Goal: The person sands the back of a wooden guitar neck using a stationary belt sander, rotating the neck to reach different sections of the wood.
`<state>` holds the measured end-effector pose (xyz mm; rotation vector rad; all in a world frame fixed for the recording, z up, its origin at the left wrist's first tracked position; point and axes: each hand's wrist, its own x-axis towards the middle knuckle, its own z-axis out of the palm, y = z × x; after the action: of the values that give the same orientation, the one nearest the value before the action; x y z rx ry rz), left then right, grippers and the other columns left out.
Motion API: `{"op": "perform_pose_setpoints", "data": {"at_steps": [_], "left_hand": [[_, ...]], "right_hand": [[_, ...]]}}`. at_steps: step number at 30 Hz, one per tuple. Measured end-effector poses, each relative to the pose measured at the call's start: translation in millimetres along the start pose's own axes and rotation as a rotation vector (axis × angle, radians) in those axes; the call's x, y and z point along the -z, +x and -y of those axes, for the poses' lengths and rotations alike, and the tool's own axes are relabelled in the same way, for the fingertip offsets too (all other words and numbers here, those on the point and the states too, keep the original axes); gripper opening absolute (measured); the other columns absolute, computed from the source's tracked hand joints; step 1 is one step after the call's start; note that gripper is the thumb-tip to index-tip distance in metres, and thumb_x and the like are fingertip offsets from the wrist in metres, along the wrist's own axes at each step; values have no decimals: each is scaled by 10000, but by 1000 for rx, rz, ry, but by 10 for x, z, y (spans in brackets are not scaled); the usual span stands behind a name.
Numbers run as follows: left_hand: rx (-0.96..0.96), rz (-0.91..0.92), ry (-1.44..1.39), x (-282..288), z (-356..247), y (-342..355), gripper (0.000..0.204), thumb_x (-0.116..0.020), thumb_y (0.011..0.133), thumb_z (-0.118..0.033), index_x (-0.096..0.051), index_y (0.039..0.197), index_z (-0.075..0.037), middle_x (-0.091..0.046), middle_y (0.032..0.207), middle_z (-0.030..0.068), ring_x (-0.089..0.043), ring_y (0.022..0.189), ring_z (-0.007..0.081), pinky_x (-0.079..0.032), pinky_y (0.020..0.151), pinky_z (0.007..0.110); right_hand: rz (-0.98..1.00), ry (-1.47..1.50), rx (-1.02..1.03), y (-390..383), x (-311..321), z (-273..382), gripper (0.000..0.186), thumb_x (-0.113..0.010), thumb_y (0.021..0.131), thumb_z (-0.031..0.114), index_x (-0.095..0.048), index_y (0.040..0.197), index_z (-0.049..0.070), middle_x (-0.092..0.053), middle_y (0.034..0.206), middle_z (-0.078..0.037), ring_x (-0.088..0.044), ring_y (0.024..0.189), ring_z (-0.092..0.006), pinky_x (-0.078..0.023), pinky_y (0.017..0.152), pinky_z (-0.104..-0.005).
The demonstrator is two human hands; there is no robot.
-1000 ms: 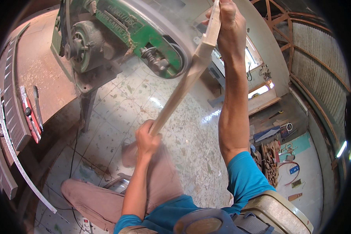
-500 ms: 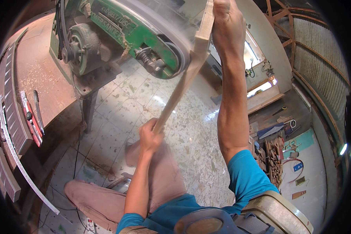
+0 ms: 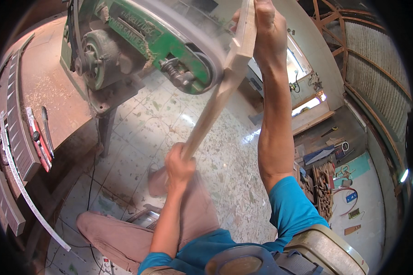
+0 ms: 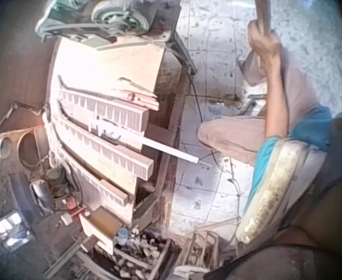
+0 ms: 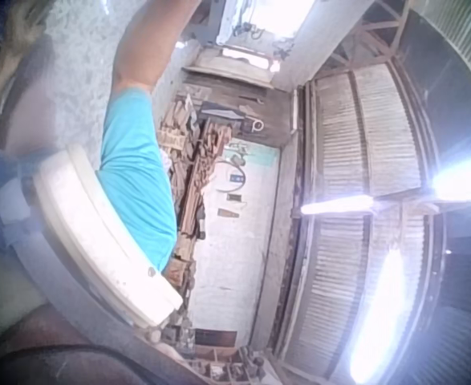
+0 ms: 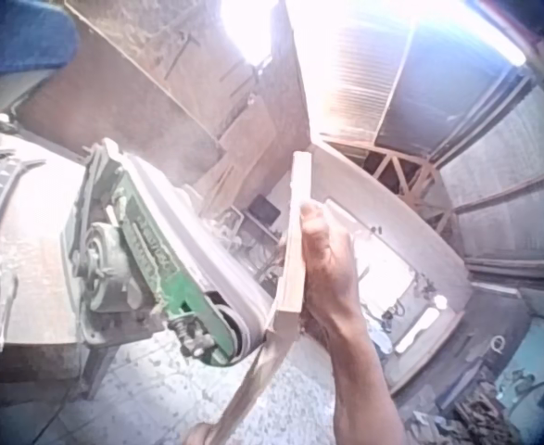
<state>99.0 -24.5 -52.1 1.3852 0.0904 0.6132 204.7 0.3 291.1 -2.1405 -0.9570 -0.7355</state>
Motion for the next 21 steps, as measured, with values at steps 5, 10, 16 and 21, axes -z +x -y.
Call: {"op": "perform_pose_setpoints", "data": {"at_steps": [5,10,16,21], "left_hand": [[37,-111,104,45,-104,-85,263,-607,679,-43,-653,937,-39,-656,904,178,-628,831,447,-505,723,480],[18,-155,174,83,-84,-150,254,-601,662,-41,-638,914,-41,-645,892,164,-620,816,438,-494,705,476],[3,-120,114,99,-79,-127,240,-600,676,-37,-645,912,-31,-649,880,180,-622,815,448,-496,708,475],[10,-10,20,99,-73,-58,247,-603,690,-38,-664,927,-13,-662,866,211,-627,814,467,-504,718,480]], "right_hand": [[41,210,51,-56,-22,6,620,-421,1050,606,-631,940,33,-633,732,-71,-611,576,-151,-506,539,-283],[43,412,33,-82,-97,112,645,-434,1044,605,-605,1181,-2,-647,753,-76,-640,619,-158,-535,570,-295],[8,316,3,-68,-107,86,679,-449,1037,619,-582,1273,-5,-643,764,-68,-631,623,-144,-533,574,-287],[-38,94,8,-42,-86,48,610,-437,1054,620,-617,1053,37,-568,697,-22,-570,595,-111,-474,533,-281]]}}
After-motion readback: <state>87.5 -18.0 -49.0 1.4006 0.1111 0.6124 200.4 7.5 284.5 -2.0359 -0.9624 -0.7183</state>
